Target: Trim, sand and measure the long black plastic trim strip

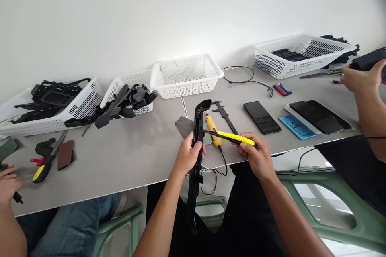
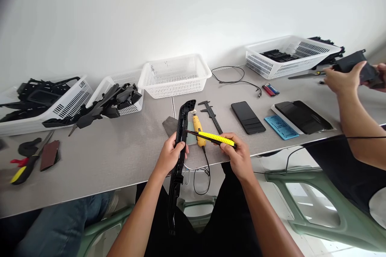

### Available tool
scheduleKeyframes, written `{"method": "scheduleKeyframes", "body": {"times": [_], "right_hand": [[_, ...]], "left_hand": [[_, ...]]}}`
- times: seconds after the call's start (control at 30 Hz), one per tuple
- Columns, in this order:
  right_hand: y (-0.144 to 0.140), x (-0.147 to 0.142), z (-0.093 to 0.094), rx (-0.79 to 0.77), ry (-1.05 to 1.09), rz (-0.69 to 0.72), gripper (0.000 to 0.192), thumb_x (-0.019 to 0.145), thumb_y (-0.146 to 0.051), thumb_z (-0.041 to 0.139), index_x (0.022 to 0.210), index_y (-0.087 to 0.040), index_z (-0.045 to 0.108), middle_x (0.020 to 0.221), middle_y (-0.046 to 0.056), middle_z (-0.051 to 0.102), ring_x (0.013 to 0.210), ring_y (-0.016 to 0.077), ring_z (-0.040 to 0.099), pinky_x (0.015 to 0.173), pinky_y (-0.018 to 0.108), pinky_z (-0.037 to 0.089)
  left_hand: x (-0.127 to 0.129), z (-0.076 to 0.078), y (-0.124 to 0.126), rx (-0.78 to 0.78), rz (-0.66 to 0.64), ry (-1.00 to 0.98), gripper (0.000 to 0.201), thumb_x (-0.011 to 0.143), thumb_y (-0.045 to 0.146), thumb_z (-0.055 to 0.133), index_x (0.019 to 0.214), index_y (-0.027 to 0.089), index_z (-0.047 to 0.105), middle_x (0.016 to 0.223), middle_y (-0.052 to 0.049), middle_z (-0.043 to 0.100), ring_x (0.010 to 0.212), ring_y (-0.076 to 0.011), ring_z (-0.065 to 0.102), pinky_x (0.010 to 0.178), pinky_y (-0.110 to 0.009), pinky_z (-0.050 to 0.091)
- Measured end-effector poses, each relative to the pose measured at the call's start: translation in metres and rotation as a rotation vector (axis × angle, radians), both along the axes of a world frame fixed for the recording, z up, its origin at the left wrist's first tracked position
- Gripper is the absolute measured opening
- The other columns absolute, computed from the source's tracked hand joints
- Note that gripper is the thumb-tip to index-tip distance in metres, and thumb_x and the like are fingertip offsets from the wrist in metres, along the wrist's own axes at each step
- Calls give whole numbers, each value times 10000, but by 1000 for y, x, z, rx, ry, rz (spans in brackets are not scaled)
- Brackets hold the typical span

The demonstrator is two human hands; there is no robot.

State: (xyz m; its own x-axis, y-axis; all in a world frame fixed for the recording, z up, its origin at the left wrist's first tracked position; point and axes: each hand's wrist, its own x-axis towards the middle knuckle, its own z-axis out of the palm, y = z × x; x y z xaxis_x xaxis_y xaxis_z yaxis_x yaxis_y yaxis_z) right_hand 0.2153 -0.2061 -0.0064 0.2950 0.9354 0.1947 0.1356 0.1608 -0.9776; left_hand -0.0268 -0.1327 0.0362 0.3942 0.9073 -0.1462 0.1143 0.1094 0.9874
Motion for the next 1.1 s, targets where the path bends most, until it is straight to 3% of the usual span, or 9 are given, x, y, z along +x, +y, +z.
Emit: {"method": "scheduleKeyframes", "body": {"times": [0.1,0.3,0.43,0.6,0.73,0.87,1.1], "right_hand": [[1,-4,4,12,99,-53,162,1007,-418,685,1091,-279,677,770,5,644,657,202,487,609,335,396],[-2,3,6,-5,66,90,228,992,-479,728,1094,-277,715,831,21,715,693,212,560,655,346,427],[-2,3,15,-37,-50,136,267,990,-521,751,1102,-278,755,765,8,665,699,211,570,650,338,445],[0,-4,17,-30,-167,147,264,1007,-497,731,1144,-275,771,1009,56,751,772,221,637,664,340,495],[0,-9,14,-20,-264,160,239,1006,-403,717,1203,-276,762,1108,69,782,902,260,703,779,371,550],[0,-12,16,6,-316,189,295,1065,-405,637,1306,-286,759,1243,89,800,1085,310,729,945,442,573],[3,-14,14,43,-319,139,349,1110,-464,594,1379,-296,738,1278,85,783,1161,305,722,1013,441,568]], "left_hand": [[0,0,0,2,-4,-8,127,965,313,562,1050,223,592,763,31,684,588,-134,641,539,-235,476],[0,5,-3,1,22,-67,529,943,252,574,1469,249,517,861,40,635,668,-135,619,638,-264,517],[0,5,-3,43,16,-93,551,917,215,594,1458,255,499,970,13,647,729,-146,622,711,-297,548],[-1,4,-1,27,-8,-73,615,936,243,632,1521,271,441,1154,-48,728,788,-169,685,747,-320,567],[-1,2,0,16,4,-118,518,933,302,678,1414,262,490,1326,-81,711,779,-153,697,748,-320,578],[-1,2,2,3,3,-120,499,942,351,713,1384,252,505,1325,-93,729,796,-176,738,752,-332,596],[-5,2,3,-22,-73,-157,643,986,431,756,1536,234,485,1333,-135,769,915,-242,820,818,-357,617]]}}
